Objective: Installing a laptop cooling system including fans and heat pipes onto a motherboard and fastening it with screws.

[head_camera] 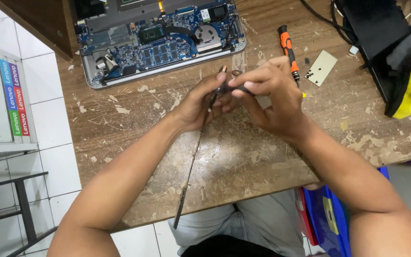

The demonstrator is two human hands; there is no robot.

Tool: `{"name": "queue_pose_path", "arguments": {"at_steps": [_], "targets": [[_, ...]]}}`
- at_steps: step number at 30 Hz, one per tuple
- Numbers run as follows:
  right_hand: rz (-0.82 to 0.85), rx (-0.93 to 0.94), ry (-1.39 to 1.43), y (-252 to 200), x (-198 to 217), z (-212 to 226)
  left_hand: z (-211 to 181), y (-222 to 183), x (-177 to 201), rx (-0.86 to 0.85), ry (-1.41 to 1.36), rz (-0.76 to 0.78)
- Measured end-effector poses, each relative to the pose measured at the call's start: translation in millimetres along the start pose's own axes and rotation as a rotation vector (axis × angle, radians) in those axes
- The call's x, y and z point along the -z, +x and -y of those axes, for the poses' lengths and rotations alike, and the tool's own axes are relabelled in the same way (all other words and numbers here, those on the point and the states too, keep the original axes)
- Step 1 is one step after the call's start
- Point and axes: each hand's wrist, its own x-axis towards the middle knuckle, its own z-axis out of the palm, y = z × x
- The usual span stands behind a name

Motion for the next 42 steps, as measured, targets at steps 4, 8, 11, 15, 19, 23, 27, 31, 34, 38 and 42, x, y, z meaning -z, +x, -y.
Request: {"name": "queue_pose_path", "arguments": {"at_steps": [4,8,11,15,19,23,27,31,34,38,42], "targets": [[0.029,0.014,0.023,-4,-8,-3,11,3,7,0.044,-0.013,-0.076],[0.016,0.039,-0.1,-5,4,-13,2,-2,-3,0.024,-0.017,-0.063],[0.019,0.019,-0.052,-3,7,-6,3,-3,-4,0.028,0.012,-0.068],[0.06,0.029,0.011,-9,-3,-7,1,-1,-6,0.058,0.08,-0.064],[0.081,0.058,-0.14,-3,9,-14,-6,-2,-13,0.056,0.114,-0.058],[0.062,0.05,-0.129,-11,7,-18,-8,-2,-15,0.057,0.109,-0.071],[0.091,0.132,-0.19,-4,8,-11,-16,-6,-23,0.063,0.089,-0.086],[0.096,0.185,-0.279,-13,11,-22,-25,-11,-30,0.078,0.094,-0.095],[0.047,0.204,-0.227,-16,7,-20,-15,-9,-24,0.066,0.098,-0.075],[0.071,0.18,-0.253,-18,5,-28,-16,-8,-23,0.061,0.074,-0.098],[0.067,0.102,-0.151,-31,8,-34,-25,-12,-31,0.042,0.08,-0.157]]}}
